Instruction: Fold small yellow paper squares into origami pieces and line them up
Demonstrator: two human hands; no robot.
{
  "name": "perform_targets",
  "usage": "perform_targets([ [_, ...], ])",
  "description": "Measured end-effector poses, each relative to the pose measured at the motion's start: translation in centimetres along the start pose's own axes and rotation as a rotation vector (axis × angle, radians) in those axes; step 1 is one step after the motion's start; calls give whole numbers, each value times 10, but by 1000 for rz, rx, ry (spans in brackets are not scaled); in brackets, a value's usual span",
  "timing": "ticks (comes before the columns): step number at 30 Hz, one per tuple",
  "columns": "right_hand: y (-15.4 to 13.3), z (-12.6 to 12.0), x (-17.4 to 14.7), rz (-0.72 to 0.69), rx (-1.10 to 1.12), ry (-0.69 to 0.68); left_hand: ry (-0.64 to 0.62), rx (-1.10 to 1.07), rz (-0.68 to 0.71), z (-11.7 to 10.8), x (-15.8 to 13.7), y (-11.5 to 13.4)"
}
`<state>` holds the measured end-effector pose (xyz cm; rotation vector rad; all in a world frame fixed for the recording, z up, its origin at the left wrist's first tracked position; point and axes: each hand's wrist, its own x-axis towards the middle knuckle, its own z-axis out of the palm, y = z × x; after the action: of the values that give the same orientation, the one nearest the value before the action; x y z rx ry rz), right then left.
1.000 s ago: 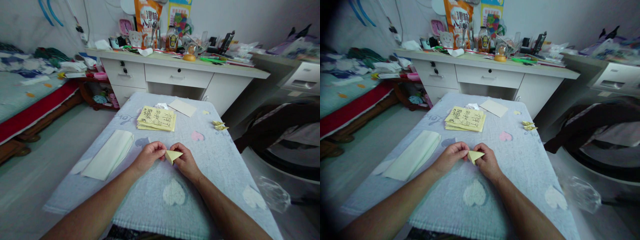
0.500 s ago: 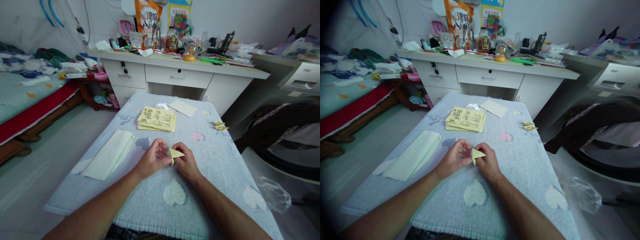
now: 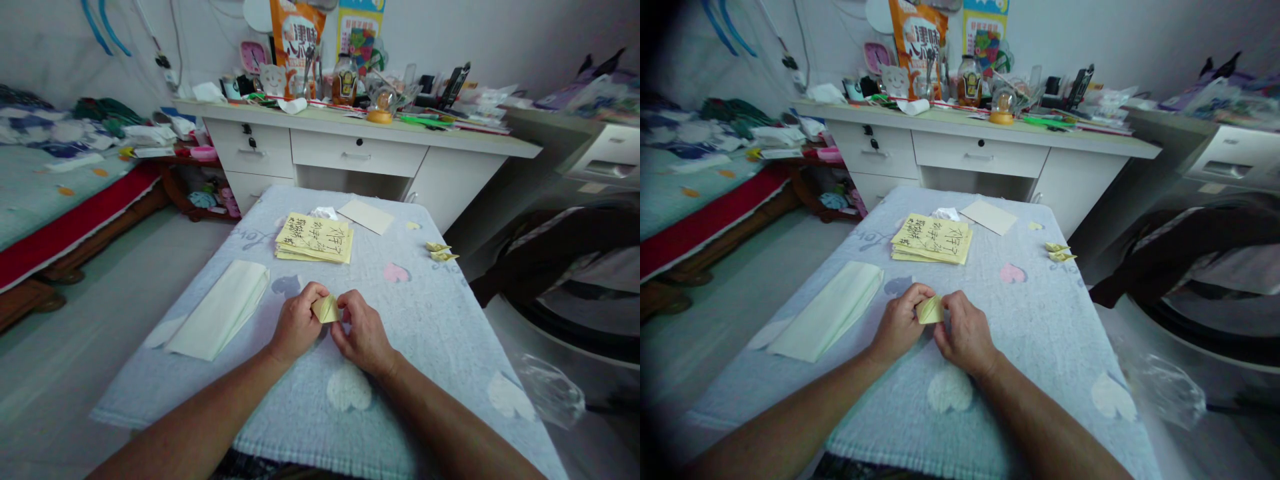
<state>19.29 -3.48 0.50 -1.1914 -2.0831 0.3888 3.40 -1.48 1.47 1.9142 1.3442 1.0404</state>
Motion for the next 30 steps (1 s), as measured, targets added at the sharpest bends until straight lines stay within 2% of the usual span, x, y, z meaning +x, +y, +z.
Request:
perform_targets([
  [13,-2,-1,-3,-22,78,14,-5,-157,33,3,-1,-6],
  [16,0,-1,-3,51,108,70,-67,-246,9,3,-1,-3],
  [20,4,0,-1,214,224,134,-221,-390,-91,6,-3,-2],
  [24,3,-1,3,280,425,56,-304,-476,-198,10,-4,-5],
  [27,1,1,4,316,602,-43,-268,-460,-214,13,-3,-8],
  [30,3,5,4,374,687,-80,-228,-427,-210,13,-2,-9],
])
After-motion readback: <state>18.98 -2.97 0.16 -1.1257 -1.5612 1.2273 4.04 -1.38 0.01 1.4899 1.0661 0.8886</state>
